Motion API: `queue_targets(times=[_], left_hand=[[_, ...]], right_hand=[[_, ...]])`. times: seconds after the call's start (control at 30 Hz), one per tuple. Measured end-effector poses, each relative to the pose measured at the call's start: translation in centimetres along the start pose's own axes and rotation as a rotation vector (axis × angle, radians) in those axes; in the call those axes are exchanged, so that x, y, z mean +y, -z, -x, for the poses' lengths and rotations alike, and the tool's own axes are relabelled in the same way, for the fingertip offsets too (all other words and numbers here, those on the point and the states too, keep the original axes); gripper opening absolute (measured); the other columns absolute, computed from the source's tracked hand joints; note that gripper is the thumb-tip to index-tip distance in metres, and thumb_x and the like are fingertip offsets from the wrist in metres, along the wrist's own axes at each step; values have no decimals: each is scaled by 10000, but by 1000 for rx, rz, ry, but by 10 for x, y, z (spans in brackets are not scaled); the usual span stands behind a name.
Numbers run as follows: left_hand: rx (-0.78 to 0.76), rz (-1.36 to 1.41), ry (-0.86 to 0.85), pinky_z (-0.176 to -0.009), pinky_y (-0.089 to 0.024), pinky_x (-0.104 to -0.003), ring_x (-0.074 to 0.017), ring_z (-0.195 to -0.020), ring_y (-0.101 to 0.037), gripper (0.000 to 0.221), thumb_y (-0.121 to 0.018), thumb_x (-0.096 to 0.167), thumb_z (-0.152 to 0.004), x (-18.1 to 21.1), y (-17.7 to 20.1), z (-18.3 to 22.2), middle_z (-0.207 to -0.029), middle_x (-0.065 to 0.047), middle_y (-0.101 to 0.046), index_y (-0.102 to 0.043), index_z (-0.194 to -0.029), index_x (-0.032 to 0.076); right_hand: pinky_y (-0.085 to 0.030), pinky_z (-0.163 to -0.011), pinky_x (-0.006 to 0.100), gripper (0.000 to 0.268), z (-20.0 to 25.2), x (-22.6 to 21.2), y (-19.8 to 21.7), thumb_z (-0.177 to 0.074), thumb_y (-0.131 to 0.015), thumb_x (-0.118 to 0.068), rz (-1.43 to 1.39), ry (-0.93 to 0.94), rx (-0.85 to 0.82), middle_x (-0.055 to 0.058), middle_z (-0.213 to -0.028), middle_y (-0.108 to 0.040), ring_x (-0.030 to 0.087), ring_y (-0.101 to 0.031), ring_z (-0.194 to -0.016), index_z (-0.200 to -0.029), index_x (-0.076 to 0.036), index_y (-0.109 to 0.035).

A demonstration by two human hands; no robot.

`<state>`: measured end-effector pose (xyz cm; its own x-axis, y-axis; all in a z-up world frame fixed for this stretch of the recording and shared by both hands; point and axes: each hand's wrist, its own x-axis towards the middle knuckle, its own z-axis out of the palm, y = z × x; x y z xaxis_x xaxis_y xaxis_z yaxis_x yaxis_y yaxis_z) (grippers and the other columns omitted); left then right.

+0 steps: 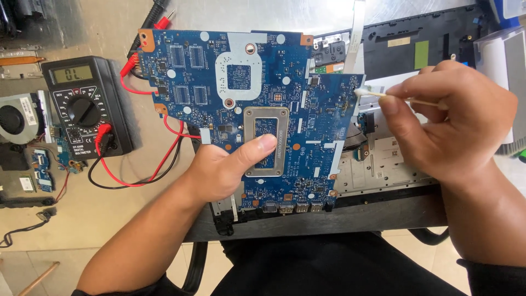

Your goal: Soldering components on a laptop motherboard, cleaning with a cotton swab, and using a handheld blower.

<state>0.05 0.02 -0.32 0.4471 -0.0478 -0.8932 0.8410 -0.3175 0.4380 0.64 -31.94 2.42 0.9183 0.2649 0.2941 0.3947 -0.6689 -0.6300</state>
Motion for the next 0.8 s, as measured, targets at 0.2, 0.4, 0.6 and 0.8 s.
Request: queue_targets(times=[0.2, 0.4, 0.6, 0.8], left_hand=[[-71, -36, -102, -581, -395, -295, -93, -511, -352, 689, -801, 437, -870, 2, 1, 3, -546, 67, -279, -279, -489, 196], [-66, -31, -121, -564, -370, -298, -106, -482, -299, 736, -803, 441, -854, 1, 1, 3, -534, 63, -224, -207, -498, 197], [-42, -6, -128, -557, -333, -299, -94, -521, -321, 698, -828, 403, -852, 2, 1, 3, -559, 70, -272, -248, -518, 205], [-21, 66, -101, -901, -514, -218, -22, -899, -615, 217, -791, 325, -851, 20, -3, 13, -936, 111, -681, -793, -782, 119]], right_hand=[[-248, -537, 288, 239, -6, -6, 4, -1001, -748, -156, 53, 32, -91, 63, -569, -293, 215, -378, -536, -792, -40, -761], [-349, -629, 382, 163, -3, 0, 0, -1067, -823, 61, -11, 42, 51, 163, -679, -515, 256, -420, -628, -997, 179, -734], [-310, -558, 336, 172, -6, 3, -2, -1017, -863, -19, 20, 120, -20, 111, -650, -474, 217, -406, -571, -897, 20, -746], [-278, -700, 389, 229, 0, 15, 2, -1176, -695, -1, -104, 24, 188, 249, -882, -566, 209, -340, -645, -1116, 211, -631]])
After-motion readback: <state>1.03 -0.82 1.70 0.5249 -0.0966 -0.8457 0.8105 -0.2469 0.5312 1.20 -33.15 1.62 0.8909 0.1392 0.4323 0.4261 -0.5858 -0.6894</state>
